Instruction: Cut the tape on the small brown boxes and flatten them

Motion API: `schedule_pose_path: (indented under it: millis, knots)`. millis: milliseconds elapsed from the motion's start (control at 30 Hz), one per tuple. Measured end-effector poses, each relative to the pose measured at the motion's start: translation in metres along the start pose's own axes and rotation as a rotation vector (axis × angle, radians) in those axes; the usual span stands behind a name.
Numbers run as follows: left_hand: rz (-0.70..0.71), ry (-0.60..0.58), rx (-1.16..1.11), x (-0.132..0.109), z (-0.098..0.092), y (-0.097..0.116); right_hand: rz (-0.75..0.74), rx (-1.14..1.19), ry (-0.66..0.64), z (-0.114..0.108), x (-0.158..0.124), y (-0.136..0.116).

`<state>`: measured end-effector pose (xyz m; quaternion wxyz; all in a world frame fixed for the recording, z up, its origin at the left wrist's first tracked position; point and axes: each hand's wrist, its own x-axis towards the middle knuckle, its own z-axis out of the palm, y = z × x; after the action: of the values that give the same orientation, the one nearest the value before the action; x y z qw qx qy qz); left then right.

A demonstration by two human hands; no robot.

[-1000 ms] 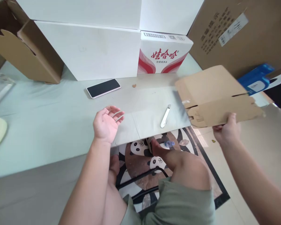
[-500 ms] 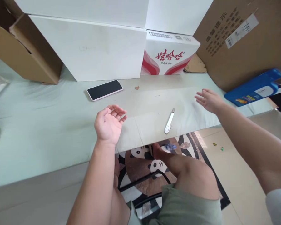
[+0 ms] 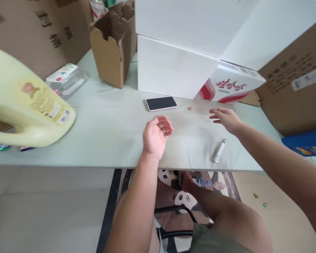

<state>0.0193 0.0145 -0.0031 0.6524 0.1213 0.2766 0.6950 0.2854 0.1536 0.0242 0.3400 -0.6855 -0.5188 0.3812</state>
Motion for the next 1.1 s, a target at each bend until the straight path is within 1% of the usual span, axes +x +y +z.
schedule_pose_path:
  millis: [100,200,233,267,300,333,367,400,433,467,533,600,700,767,833,867,900,933,1000,1033,1067,1100]
  knots:
    - [-0.056,-0.117,0.043,-0.003,-0.005,0.003,-0.161,-0.059,-0.204,0.079,-0.009,-0.048]
    - [-0.057,-0.148,0.106,-0.002,-0.009,0.004,-0.257,0.044,-0.499,0.157,-0.027,-0.105]
    - [-0.054,-0.150,0.119,-0.001,-0.011,0.005,-0.316,0.057,-0.560,0.180,-0.033,-0.125]
    - [-0.055,-0.155,0.130,0.001,-0.012,0.006,-0.405,0.022,-0.598,0.202,-0.037,-0.145]
    - [-0.058,-0.161,0.140,0.002,-0.014,0.007,-0.516,-0.051,-0.588,0.221,-0.040,-0.165]
    - [-0.062,-0.167,0.151,0.004,-0.015,0.008,-0.675,-0.128,-0.551,0.238,-0.042,-0.184]
    - [-0.068,-0.169,0.164,0.005,-0.016,0.009,-0.815,-0.219,-0.526,0.252,-0.042,-0.200]
    - [-0.074,-0.167,0.178,0.006,-0.016,0.011,-0.913,-0.309,-0.485,0.264,-0.041,-0.214]
    - [-0.078,-0.161,0.193,0.006,-0.017,0.012,-0.965,-0.414,-0.435,0.274,-0.039,-0.225]
    - [-0.078,-0.154,0.207,0.007,-0.017,0.014,-0.966,-0.528,-0.387,0.281,-0.037,-0.233]
    - [-0.067,-0.146,0.224,0.006,-0.017,0.017,-0.895,-0.718,-0.308,0.290,-0.033,-0.241]
    - [-0.035,-0.146,0.222,0.005,-0.017,0.020,-0.866,-0.815,-0.275,0.293,-0.034,-0.239]
    - [0.027,-0.147,0.208,0.003,-0.019,0.022,-0.960,-0.798,-0.278,0.290,-0.043,-0.226]
    - [0.065,-0.171,0.221,0.002,-0.021,0.023,-1.007,-0.784,-0.270,0.282,-0.051,-0.215]
    - [0.160,-0.160,0.274,0.001,-0.023,0.023,-1.037,-0.753,-0.250,0.267,-0.059,-0.201]
    - [0.258,-0.103,0.325,-0.001,-0.025,0.024,-1.049,-0.724,-0.234,0.254,-0.063,-0.192]
    - [0.398,0.001,0.385,-0.002,-0.028,0.026,-1.070,-0.681,-0.216,0.238,-0.069,-0.182]
    - [0.573,0.149,0.448,-0.004,-0.031,0.028,-1.095,-0.630,-0.193,0.218,-0.075,-0.170]
    - [0.908,0.468,0.527,-0.007,-0.039,0.036,-1.188,-0.492,-0.128,0.168,-0.093,-0.138]
    - [1.015,0.571,0.536,-0.009,-0.043,0.041,-1.241,-0.433,-0.073,0.141,-0.104,-0.119]
    - [1.074,0.614,0.539,-0.011,-0.047,0.045,-1.278,-0.369,0.007,0.114,-0.116,-0.098]
    - [1.090,0.597,0.538,-0.012,-0.050,0.049,-1.268,-0.310,0.117,0.089,-0.128,-0.076]
